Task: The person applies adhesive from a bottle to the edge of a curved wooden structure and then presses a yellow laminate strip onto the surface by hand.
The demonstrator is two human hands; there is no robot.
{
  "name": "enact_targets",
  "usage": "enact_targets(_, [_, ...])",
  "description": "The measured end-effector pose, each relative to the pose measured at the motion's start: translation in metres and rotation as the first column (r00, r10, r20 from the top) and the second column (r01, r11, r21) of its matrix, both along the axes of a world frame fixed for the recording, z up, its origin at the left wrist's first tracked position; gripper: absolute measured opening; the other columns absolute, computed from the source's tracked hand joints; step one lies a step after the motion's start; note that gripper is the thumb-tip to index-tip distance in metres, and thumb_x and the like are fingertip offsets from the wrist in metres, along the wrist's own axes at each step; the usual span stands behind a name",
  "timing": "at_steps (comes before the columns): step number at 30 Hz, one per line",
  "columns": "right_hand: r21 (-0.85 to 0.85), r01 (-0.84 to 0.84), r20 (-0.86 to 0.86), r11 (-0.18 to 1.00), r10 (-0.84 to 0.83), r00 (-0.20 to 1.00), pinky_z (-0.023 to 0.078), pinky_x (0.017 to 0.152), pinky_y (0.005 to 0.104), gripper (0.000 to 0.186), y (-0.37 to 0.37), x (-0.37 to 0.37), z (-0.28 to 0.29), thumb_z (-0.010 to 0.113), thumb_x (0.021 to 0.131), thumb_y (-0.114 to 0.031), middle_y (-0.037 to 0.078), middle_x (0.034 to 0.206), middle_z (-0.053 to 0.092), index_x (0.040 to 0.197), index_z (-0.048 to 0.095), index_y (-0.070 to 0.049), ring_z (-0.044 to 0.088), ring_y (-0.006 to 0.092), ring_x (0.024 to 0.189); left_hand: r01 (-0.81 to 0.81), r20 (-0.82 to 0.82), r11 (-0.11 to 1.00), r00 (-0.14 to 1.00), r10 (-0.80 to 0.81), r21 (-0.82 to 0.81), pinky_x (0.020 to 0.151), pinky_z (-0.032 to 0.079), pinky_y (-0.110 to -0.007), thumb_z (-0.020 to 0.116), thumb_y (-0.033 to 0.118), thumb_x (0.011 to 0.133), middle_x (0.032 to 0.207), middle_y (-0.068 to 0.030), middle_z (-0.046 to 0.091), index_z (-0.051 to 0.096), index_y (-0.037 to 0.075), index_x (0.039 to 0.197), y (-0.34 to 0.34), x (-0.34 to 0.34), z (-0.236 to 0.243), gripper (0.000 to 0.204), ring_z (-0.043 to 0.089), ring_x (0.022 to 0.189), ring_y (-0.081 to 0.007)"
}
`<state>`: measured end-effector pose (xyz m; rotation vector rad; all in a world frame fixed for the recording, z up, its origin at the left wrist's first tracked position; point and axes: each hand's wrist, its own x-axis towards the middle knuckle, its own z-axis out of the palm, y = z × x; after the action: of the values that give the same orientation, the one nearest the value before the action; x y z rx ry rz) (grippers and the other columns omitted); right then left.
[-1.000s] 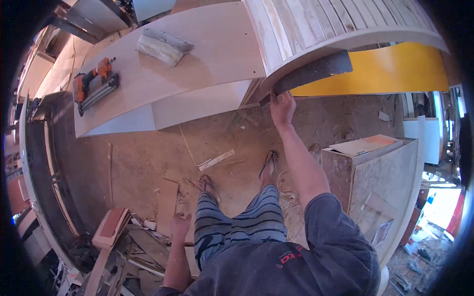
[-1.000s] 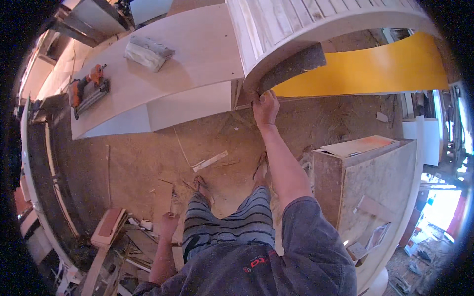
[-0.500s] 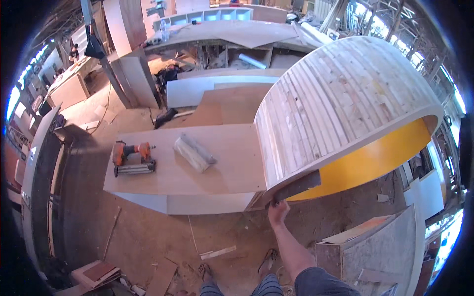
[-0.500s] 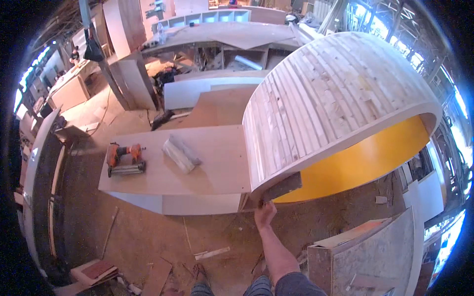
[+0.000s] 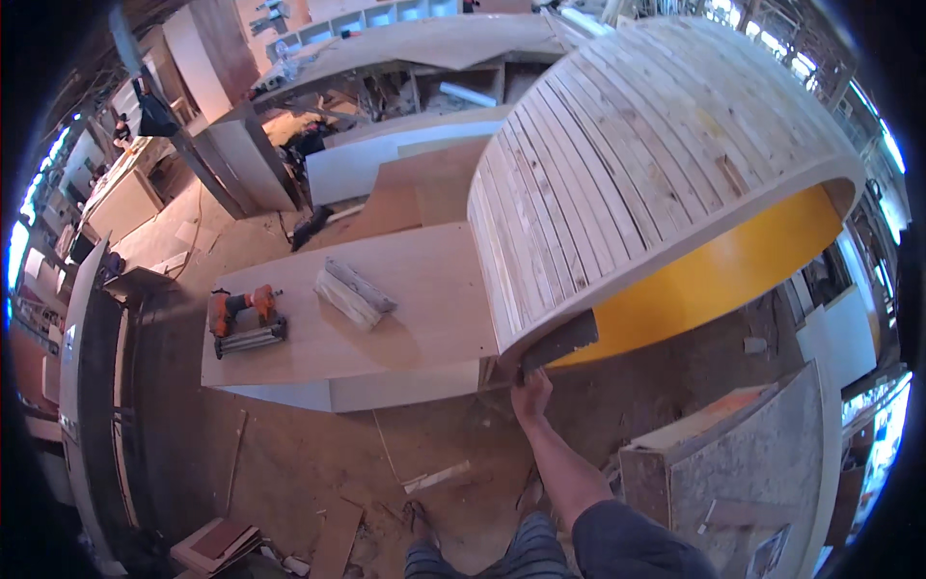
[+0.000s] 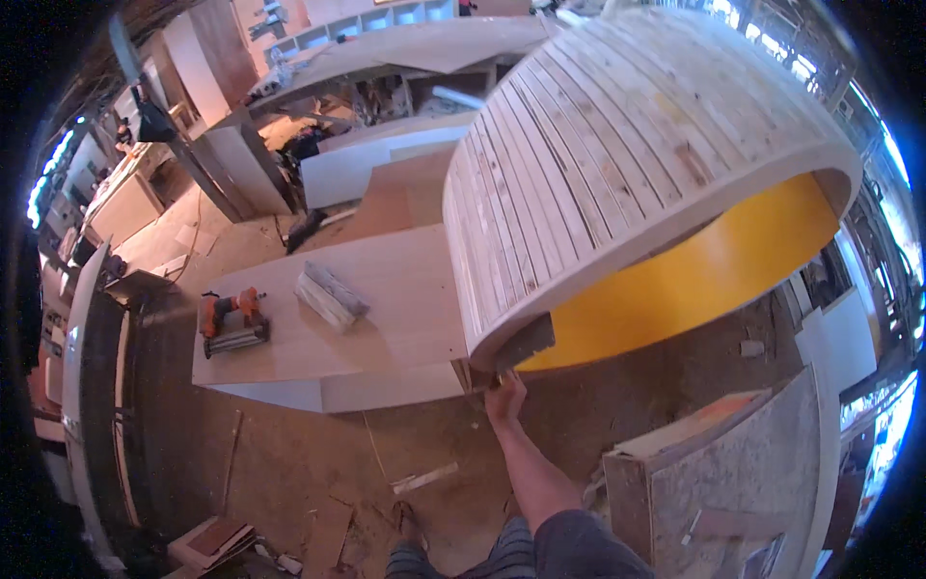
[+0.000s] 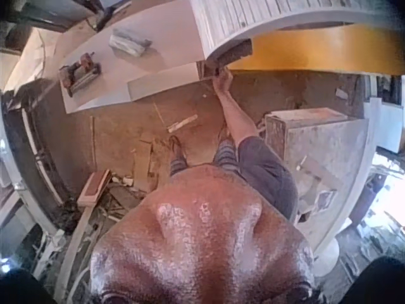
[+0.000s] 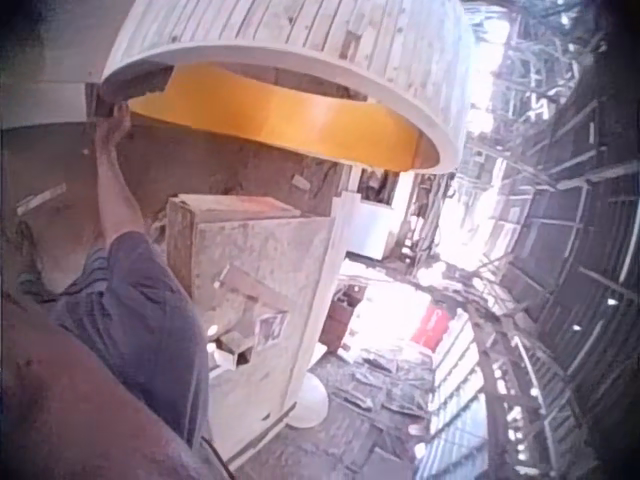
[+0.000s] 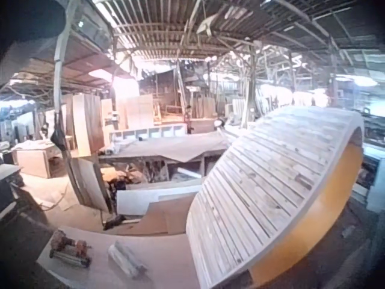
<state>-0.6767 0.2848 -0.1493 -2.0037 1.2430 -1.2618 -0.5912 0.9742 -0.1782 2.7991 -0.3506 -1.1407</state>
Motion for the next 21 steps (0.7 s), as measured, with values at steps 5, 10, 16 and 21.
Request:
enact_targets(5, [0.117, 0.088, -0.202, 0.989, -0.063, 0.977, 0.052, 0.079, 0.0497, 0.028, -0.009, -0.012, -0.010, 0.079, 0.077, -0.014, 0.021, 0.097, 0.068, 0.099, 0.067, -0.003, 0.065, 0.0439, 0.095, -0.142, 0.082, 0.947, 0.989, 0.123, 0.290, 0.109, 0.046, -0.049, 0.073, 0.057, 0.083, 0.142, -0.0218, 0.060, 0.073, 0.007, 0.124, -0.047, -0.011, 0.028, 0.065, 0.057, 0.129, -0.0428])
enact_targets(10, [0.228, 0.079, -0.201, 0.971, -0.033, 0.979, 0.053, 0.082, 0.0479, 0.025, -0.020, -0.031, -0.012, 0.079, 0.076, -0.007, 0.020, 0.098, 0.069, 0.095, 0.065, -0.001, 0.066, 0.0424, 0.098, 0.016, 0.125, 0.948, 0.990, -0.059, 0.319, 0.102, 0.051, -0.054, 0.075, 0.056, 0.081, 0.126, -0.0266, 0.065, 0.074, 0.004, 0.118, -0.108, -0.016, 0.074, 0.064, 0.063, 0.119, -0.0435])
enact_targets(16, [0.185, -0.024, -0.049, 0.982, 0.034, 0.998, 0.054, 0.087, 0.0462, 0.032, -0.008, -0.034, 0.020, 0.079, 0.077, -0.007, 0.019, 0.106, 0.071, 0.107, 0.068, -0.001, 0.067, 0.0404, 0.103, -0.042, 0.100, 0.970, 0.995, 0.018, 0.240, 0.102, 0.050, -0.052, 0.074, 0.055, 0.082, 0.122, -0.0261, 0.066, 0.073, 0.004, 0.119, -0.134, -0.017, 0.094, 0.063, 0.063, 0.118, -0.0427])
enact_targets(21, [0.169, -0.106, 0.125, 0.980, 0.085, 0.988, 0.054, 0.087, 0.0450, 0.030, -0.005, -0.034, 0.046, 0.077, 0.077, -0.006, 0.018, 0.105, 0.071, 0.106, 0.070, -0.002, 0.068, 0.0402, 0.101, 0.000, 0.120, 0.963, 0.992, -0.033, 0.271, 0.103, 0.050, -0.052, 0.072, 0.052, 0.083, 0.124, -0.0220, 0.066, 0.073, 0.008, 0.120, -0.153, -0.029, 0.114, 0.058, 0.063, 0.119, -0.0397])
